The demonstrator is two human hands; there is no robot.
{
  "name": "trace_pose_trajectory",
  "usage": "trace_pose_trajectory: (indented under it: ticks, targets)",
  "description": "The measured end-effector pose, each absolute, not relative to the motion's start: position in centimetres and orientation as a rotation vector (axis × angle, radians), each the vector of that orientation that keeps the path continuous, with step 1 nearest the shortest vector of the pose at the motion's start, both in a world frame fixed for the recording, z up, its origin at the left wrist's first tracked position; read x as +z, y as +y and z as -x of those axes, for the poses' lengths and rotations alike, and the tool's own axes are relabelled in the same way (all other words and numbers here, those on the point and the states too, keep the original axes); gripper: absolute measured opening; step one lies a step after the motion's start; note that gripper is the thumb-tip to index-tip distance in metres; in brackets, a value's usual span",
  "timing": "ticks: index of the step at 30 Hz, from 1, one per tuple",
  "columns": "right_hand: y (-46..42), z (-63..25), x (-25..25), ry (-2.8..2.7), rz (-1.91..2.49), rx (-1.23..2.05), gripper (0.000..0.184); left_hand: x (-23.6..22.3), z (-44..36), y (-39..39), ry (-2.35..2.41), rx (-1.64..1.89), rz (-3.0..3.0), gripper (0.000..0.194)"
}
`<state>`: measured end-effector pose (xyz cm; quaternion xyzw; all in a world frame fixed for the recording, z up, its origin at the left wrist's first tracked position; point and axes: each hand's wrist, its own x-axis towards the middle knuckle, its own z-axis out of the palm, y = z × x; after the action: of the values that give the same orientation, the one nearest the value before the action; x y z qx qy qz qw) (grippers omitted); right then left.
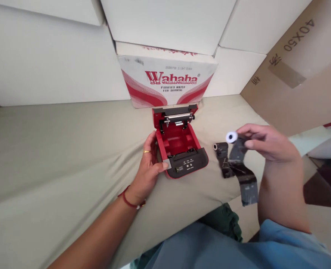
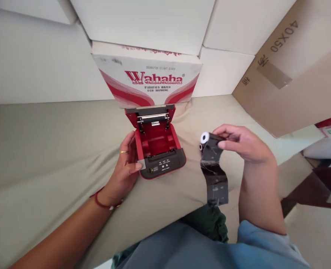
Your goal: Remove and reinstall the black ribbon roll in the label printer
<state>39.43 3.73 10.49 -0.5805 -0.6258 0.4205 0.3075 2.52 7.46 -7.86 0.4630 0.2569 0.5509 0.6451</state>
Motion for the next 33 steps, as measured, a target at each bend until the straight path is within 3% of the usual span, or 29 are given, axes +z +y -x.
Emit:
trace_pose_trajectory:
  ticks: [5,9,12,16,26,30,33]
  targets:
    - [5.6,-37.2,4.9,-1.843,1.726,1.206,0.048,-8.2,-2.4,7.9,0.602,1.261,-1.063,0.104]
    - [5.6,-37.4,3.0,-1.803,1.981,0.709,0.053,-8.2,-2.4,8.1,0.600,1.265,-1.053,0.104]
    - [5.6,-39.5,3.1,-1.793,2.076,0.402,0.039,-8.1,-2.4,8.0,0.617,1.272,-1.042,0.103]
    - [5.5,-41.0,2.8,-1.928,2.084,0.438,0.027,-8.0,-2.4,7.9,0.643,1.285,-1.046,0.102]
    - [4.5,-38.8,1.0,-2.208,2.099,0.321,0.037,-8.0,-2.6,7.9,0.643,1.285,-1.004,0.103]
    - [4.6,-38.4,2.6,-2.249,2.204,0.279,0.031,-8.1,-2.6,8.0,0.646,1.279,-0.994,0.103]
    - [2.9,-39.3,8.1,-2.298,2.194,0.341,0.026,-8.2,-2.6,7.9,0.624,1.269,-1.007,0.103]
